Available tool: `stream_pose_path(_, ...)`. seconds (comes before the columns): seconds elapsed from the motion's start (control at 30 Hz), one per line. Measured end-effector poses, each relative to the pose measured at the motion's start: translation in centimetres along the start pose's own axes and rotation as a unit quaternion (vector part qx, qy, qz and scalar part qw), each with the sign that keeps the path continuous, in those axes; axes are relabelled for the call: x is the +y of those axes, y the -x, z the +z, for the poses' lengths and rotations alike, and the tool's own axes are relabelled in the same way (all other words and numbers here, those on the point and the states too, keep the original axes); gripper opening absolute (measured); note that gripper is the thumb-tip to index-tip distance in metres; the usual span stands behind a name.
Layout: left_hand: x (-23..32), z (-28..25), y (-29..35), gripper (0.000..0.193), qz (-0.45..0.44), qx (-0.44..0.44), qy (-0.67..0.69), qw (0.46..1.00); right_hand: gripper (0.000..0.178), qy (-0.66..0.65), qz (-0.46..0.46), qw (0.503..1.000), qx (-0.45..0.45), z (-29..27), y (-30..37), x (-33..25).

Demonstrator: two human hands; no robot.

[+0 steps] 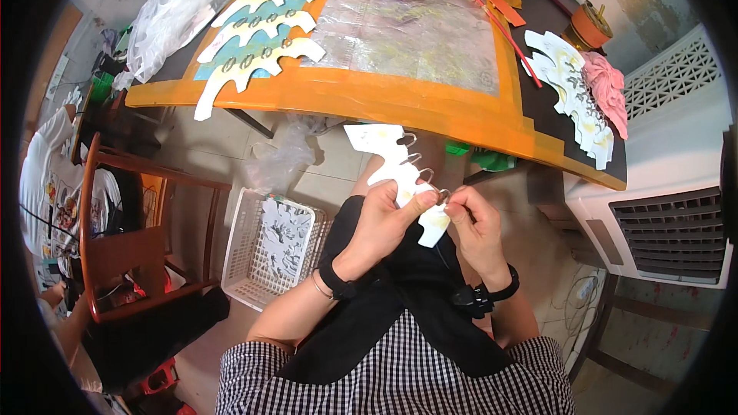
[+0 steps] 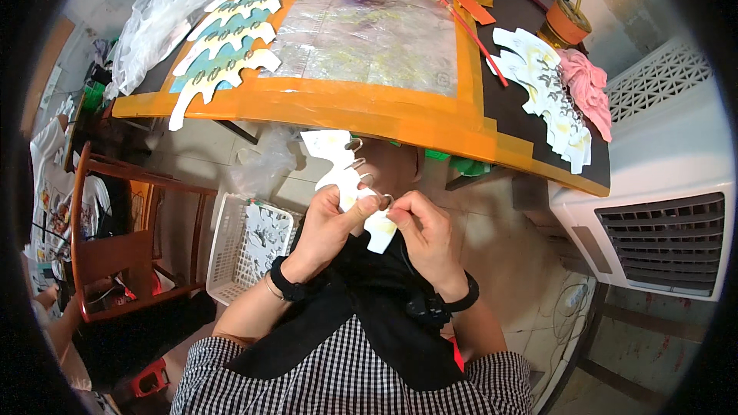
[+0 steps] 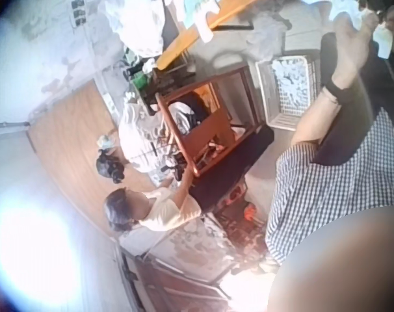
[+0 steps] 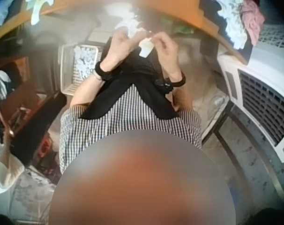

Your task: Manually assemble and apply decorative components to shoe upper parts.

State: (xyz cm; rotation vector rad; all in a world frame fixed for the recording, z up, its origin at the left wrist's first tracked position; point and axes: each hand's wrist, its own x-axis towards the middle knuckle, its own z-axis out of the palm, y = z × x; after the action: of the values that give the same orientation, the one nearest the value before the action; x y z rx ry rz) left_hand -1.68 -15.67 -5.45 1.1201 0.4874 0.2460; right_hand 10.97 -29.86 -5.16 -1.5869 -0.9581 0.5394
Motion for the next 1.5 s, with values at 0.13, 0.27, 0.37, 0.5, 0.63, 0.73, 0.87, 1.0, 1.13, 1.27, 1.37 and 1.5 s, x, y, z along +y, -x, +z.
stream_pose_path(0.13, -0.1, 1.1, 0.3, 0.026, 0.105, 0.026, 0.007, 0.994, 0.013, -0.028, 0.004, 0.999, 0.043, 0.0, 0.3, 0.5)
stream_pose_path(0.27, -1.0, -0.6, 0.1, 0.026, 0.031, 0.021, 0.018, 0.999, 0.014, 0.019, -0.02, 0.998, 0.049, -0.1, 0.2, 0.5)
stream_pose_path(0.37, -0.6, 0.0, 0.1, 0.024, 0.003, 0.053, 0.032, 0.998, 0.012, 0.13, -0.155, 0.978, 0.049, -0.3, 0.2, 1.1)
stream_pose_path(0.5, -1.1, -0.4, 0.5, 0.023, 0.036, 0.079, -0.058, 0.995, 0.039, -0.043, -0.081, 0.996, -0.006, -0.7, 1.3, 2.5)
stream_pose_path(0.63, -0.8, 0.2, 0.9, 0.027, 0.067, 0.077, -0.095, 0.99, 0.07, -0.211, 0.032, 0.976, -0.039, -1.7, 0.9, 1.0)
stream_pose_path(0.73, -1.3, 0.3, 1.1, 0.031, 0.12, 0.074, -0.197, 0.97, 0.039, -0.179, 0.093, 0.979, -0.043, -0.7, -0.5, -0.4)
stream_pose_path(0.87, -1.2, 0.6, 1.3, 0.036, 0.195, 0.085, -0.345, 0.914, 0.017, -0.168, 0.101, 0.98, -0.015, 0.8, -1.0, -0.2)
stream_pose_path(1.0, -1.1, 0.4, 1.4, 0.036, 0.217, 0.076, -0.384, 0.894, 0.011, -0.195, 0.094, 0.976, 0.016, 1.6, -0.5, 0.1)
stream_pose_path(1.13, -1.9, 0.3, 0.8, 0.036, 0.282, 0.073, -0.371, 0.882, 0.016, -0.241, 0.139, 0.96, 0.027, 1.9, -0.5, -0.1)
stream_pose_path(1.27, -1.7, -0.1, 0.7, 0.036, 0.171, 0.068, -0.299, 0.937, 0.023, -0.305, 0.212, 0.928, 0.001, 1.5, -1.0, 0.6)
stream_pose_path(1.37, -3.6, -0.5, 0.4, 0.033, 0.141, 0.09, -0.199, 0.966, 0.025, -0.33, 0.196, 0.923, 0.01, 1.2, -1.5, -0.2)
stream_pose_path(1.5, -2.2, 0.4, 0.5, 0.024, 0.086, 0.1, -0.092, 0.987, 0.017, -0.235, 0.134, 0.963, 0.004, 0.9, 0.2, 1.1)
